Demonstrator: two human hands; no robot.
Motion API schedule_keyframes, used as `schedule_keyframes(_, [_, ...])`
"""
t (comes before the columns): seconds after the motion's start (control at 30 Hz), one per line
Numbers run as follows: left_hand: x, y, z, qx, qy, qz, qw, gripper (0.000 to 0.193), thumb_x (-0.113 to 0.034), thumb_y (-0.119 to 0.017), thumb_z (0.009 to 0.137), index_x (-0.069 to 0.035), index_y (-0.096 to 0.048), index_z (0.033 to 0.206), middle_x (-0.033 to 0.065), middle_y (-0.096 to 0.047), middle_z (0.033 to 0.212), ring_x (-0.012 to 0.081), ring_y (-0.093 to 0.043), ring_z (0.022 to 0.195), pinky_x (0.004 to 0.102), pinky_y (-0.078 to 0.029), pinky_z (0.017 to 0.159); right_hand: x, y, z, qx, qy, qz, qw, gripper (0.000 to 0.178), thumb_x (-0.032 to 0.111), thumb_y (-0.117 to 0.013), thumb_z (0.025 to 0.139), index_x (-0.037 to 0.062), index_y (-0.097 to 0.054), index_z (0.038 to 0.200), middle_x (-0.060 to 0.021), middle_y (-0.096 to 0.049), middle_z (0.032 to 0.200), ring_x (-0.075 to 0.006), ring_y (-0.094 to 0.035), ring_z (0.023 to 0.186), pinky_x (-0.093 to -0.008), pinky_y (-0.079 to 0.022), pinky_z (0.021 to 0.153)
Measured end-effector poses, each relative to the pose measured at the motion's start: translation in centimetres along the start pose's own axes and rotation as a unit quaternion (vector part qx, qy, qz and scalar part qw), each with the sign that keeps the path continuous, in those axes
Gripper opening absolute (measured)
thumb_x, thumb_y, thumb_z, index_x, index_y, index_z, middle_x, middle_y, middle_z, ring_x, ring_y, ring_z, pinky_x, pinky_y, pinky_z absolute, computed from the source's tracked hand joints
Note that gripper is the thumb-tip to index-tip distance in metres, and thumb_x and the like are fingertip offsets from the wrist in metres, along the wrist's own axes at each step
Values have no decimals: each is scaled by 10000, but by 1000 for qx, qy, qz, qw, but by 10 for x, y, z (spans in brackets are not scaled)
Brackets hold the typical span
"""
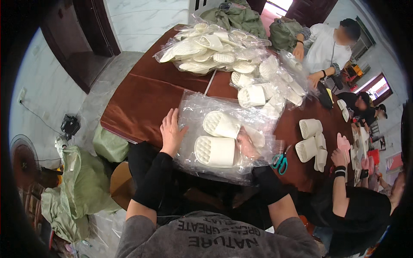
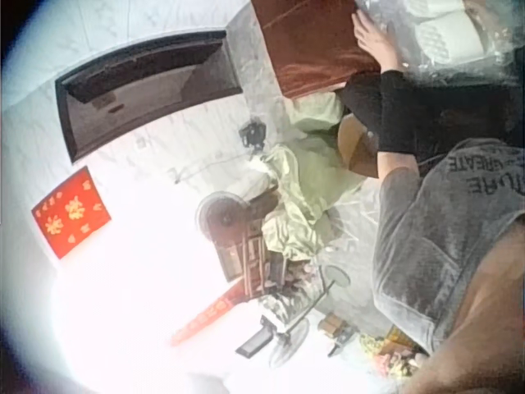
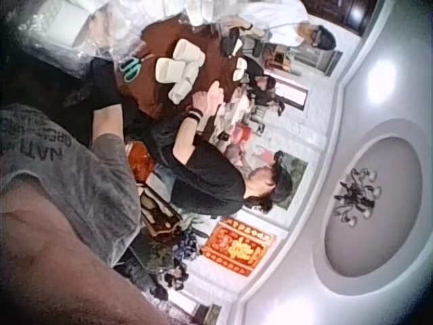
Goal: Packaging pairs of white slippers into clear plastic bags while trimming excess material.
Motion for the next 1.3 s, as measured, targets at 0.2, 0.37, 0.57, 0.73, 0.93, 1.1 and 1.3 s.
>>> schedule_keyframes(0.2, [3, -13, 17, -71, 60, -51, 994, 438, -76, -739, 908, -8, -628, 1326, 181, -606, 1417, 368, -595, 1295, 427, -482, 1082, 16, 9, 9, -24, 23, -6, 999, 423, 45, -676, 913, 99, -709, 1331, -176, -658, 1403, -405, -499, 1417, -477, -378, 1209])
schedule_keyframes(0.37, [2, -23, 31, -41, 98, -81, 991, 404, -50, -720, 917, 0, -648, 1311, 182, -637, 1363, 345, -668, 1190, 373, -542, 985, 5, 4, 28, 9, 38, -73, 997, 433, 109, -703, 900, 113, -711, 1333, -202, -627, 1437, -412, -454, 1458, -486, -339, 1240])
schedule_keyframes(0.57, [-24, -14, 44, 10, -111, 35, 993, 568, -71, -660, 989, -119, -494, 1530, 87, -390, 1673, 344, -290, 1583, 639, -282, 1221, -1, -15, 35, -23, 93, -9, 995, 388, 107, -678, 896, 89, -727, 1281, -211, -612, 1442, -446, -442, 1446, -496, -291, 1265])
schedule_keyframes(0.73, [-19, -34, 15, 128, -95, 115, 981, 591, -405, -484, 1100, -171, -380, 1632, 64, -326, 1717, 310, -227, 1609, 585, -180, 1283, 5, -26, 32, 75, 96, -95, 988, 422, 87, -664, 888, 82, -706, 1307, -202, -596, 1464, -449, -453, 1420, -523, -281, 1259])
schedule_keyframes(0.93, [-15, -53, 11, 120, -107, 230, 960, 614, -428, -490, 1087, -174, -381, 1636, 49, -312, 1727, 308, -233, 1608, 575, -188, 1284, -15, 14, -10, 35, 82, -133, 987, 451, 118, -627, 956, 90, -644, 1405, -168, -585, 1488, -411, -483, 1405, -482, -339, 1220])
schedule_keyframes(1.1, [-15, -54, 10, 107, -105, 242, 959, 601, -420, -525, 1075, -197, -412, 1622, 13, -323, 1725, 292, -247, 1605, 571, -207, 1282, -70, 82, -91, 39, -49, -274, 960, 408, 118, -638, 874, 74, -697, 1275, -180, -701, 1269, -371, -566, 1312, -492, -365, 1199])
schedule_keyframes(1.3, [-33, -48, 12, 110, -94, 233, 962, 621, -421, -529, 1075, -197, -386, 1637, 23, -305, 1734, 285, -215, 1617, 567, -202, 1285, -52, 208, -170, -106, -142, -355, 918, 377, 74, -614, 842, 27, -713, 1203, -191, -692, 1256, -385, -578, 1244, -510, -387, 1155])
Point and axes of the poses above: each hand's wrist, its own z-axis towards the middle knuckle, its own y-axis out of the back of the hand, x = y × z, the point moved 2 cm from there along z, towards the middle knuckle
